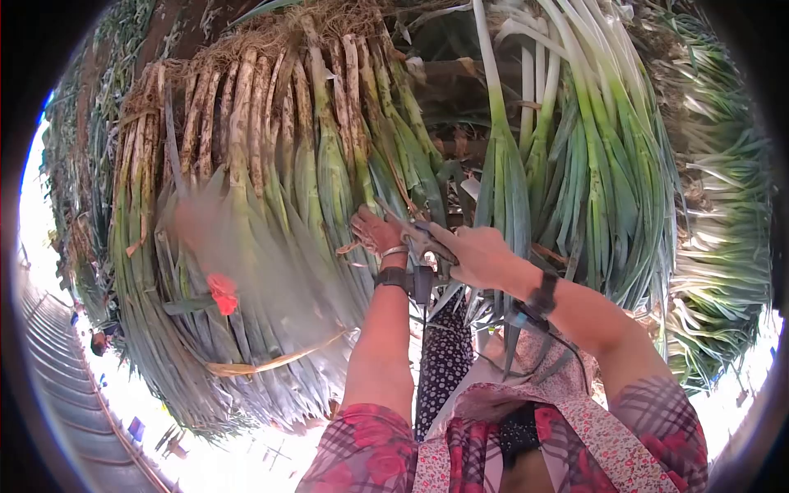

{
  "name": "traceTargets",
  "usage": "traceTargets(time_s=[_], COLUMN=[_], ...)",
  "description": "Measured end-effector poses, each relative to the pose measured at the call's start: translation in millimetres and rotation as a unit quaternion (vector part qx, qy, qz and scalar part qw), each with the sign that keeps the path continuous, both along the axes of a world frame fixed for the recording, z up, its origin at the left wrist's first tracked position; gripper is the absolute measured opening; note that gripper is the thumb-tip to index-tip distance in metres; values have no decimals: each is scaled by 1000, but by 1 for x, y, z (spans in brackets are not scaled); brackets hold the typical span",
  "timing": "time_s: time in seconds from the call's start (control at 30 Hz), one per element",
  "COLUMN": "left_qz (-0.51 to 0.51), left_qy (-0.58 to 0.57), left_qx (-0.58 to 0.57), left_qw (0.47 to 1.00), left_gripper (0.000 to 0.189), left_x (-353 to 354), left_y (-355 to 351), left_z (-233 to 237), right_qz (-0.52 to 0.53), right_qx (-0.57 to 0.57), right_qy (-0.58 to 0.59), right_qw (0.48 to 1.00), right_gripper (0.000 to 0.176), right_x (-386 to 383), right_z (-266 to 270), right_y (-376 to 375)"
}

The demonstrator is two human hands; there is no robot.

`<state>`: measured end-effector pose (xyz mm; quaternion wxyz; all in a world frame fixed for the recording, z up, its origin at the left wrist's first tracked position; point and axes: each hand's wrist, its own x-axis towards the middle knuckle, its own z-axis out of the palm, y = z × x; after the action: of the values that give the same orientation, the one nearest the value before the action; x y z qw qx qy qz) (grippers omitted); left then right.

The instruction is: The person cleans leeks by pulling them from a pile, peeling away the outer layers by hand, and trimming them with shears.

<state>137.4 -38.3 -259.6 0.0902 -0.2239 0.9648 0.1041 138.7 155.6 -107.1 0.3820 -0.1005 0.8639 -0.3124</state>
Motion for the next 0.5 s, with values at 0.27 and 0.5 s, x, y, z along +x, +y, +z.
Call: traceTargets(time_s=[0.27, 0.5], left_qz=[-7, 70], left_qy=[-5, -73], left_qx=[-43, -89], left_qw=[999, 991], left_gripper=[58, 53], left_x=[-12, -37], left_y=[7, 14], left_z=[7, -6], right_qz=[-132, -72], right_qx=[6, 38], right_qy=[124, 75], right_qw=[983, 994], right_gripper=[69, 67], right_x=[-44, 8], right_z=[-28, 5], right_y=[-5, 16])
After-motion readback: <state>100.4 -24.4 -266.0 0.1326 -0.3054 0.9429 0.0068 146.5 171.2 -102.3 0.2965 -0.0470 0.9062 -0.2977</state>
